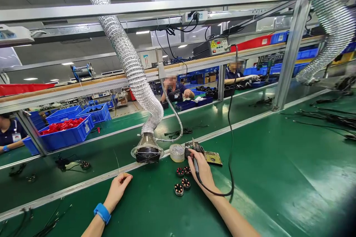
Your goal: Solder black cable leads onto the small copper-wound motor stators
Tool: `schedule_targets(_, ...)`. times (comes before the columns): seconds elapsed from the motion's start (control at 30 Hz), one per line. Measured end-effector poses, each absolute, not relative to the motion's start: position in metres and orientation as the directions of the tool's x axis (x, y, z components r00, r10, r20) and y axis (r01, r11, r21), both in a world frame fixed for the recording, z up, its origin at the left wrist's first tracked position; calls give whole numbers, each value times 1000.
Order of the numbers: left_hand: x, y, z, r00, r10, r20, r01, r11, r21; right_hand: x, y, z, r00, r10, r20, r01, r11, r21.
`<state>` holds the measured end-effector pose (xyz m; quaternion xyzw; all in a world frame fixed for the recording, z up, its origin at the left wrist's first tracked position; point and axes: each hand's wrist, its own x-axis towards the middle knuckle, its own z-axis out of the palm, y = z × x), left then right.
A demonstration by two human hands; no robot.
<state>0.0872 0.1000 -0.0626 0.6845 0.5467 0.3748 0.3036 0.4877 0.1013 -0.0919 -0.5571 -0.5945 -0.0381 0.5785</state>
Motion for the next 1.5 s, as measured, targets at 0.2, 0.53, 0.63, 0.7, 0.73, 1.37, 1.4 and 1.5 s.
schedule_targets(0.2, 90, 98, -58, 138, 974, 180, 515, -226, 827, 484, 97, -86, 279, 629, 725, 689, 395, -608)
schedule_targets(0.53, 100, 91, -54, 107, 979, 173, 563, -203, 801, 480, 88, -75, 289, 626, 725, 700, 378, -605)
schedule_targets(0.63, 103, 88, -54, 130, 979, 157, 593, -204, 779, 479, 86, -73, 288, 621, 729, 712, 371, -597)
schedule_targets(0.7, 105, 87, -54, 145, 978, 149, 631, -208, 748, 479, 86, -73, 285, 618, 733, 717, 369, -591)
schedule_targets(0.73, 106, 86, -53, 154, 977, 146, 657, -212, 724, 479, 86, -74, 283, 618, 734, 719, 369, -589)
schedule_targets(1.37, 111, 74, -57, 207, 926, 315, 816, -341, 467, 465, 74, -80, 136, 685, 716, 670, 469, -576)
schedule_targets(1.4, 112, 73, -57, 199, 933, 300, 830, -323, 455, 466, 73, -81, 131, 685, 717, 669, 473, -574)
schedule_targets(1.5, 113, 72, -58, 150, 958, 243, 867, -245, 433, 467, 71, -82, 111, 691, 714, 666, 482, -570)
